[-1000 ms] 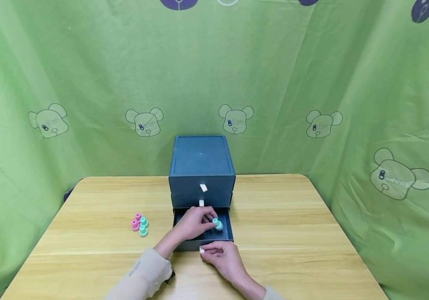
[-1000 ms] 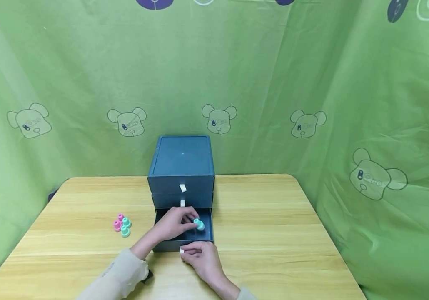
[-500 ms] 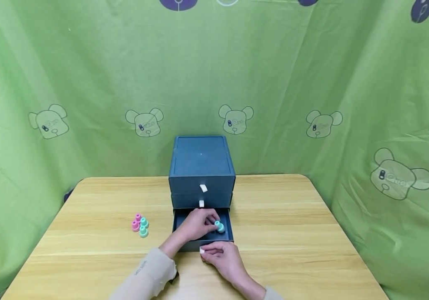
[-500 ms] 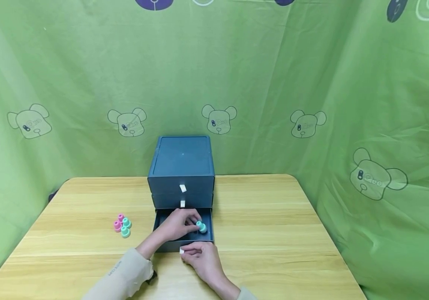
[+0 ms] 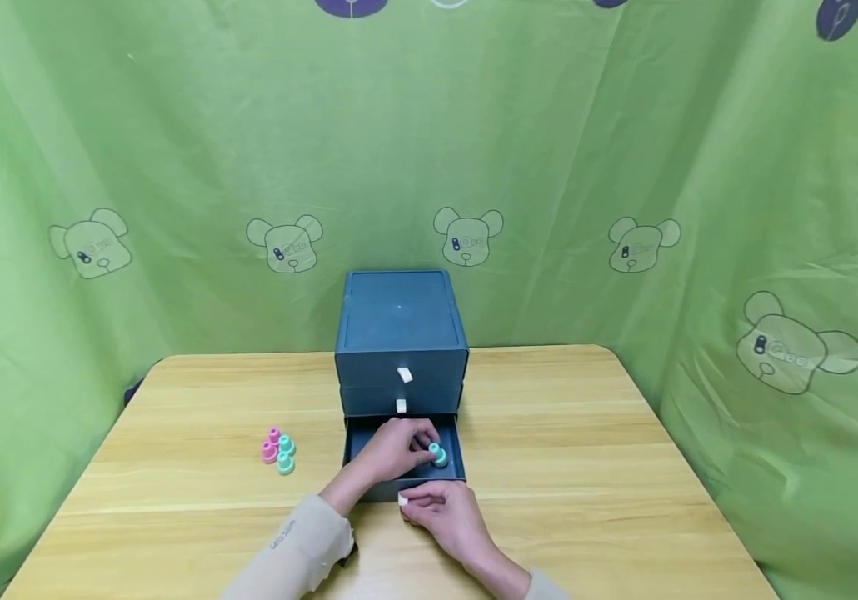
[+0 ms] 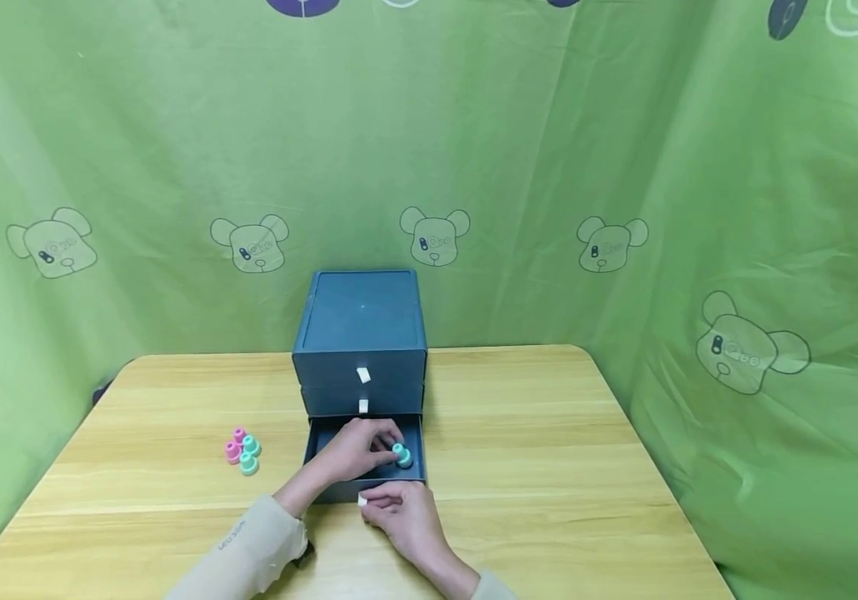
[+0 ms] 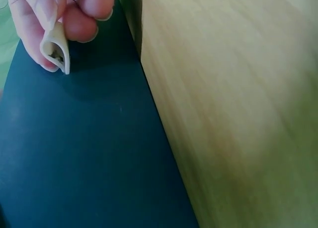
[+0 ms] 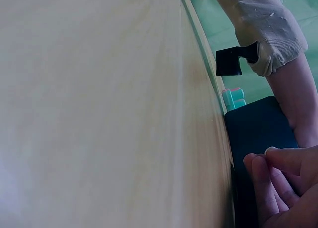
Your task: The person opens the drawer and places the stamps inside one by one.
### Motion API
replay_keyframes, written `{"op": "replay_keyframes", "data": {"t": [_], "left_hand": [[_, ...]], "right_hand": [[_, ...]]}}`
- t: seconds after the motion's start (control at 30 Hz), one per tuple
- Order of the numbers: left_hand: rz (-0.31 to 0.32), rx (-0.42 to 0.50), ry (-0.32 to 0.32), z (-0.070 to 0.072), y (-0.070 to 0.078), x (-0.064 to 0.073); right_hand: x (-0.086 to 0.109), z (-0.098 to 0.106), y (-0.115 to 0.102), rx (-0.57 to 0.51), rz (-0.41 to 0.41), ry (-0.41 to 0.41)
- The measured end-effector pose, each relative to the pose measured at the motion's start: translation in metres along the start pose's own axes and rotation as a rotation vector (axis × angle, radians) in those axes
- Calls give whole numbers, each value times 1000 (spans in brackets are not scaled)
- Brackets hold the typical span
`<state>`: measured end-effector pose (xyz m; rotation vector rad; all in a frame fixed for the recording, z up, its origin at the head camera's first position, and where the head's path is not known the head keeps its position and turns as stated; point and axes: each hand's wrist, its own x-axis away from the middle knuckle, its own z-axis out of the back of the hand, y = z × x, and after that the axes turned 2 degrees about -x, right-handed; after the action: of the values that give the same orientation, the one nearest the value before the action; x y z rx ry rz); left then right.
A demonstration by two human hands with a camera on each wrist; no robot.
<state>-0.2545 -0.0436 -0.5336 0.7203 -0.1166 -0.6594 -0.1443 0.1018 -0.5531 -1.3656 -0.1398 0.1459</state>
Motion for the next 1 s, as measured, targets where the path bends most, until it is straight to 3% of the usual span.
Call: {"op": "replay_keyframes", "data": {"t": [0.57, 1.0], "left_hand": [[-1, -19, -22, -2, 0, 0], [9, -18, 19, 8, 7, 7]], "right_hand": [[0, -1, 0, -6, -23, -2], [-1, 0, -1, 10, -12, -7]]}}
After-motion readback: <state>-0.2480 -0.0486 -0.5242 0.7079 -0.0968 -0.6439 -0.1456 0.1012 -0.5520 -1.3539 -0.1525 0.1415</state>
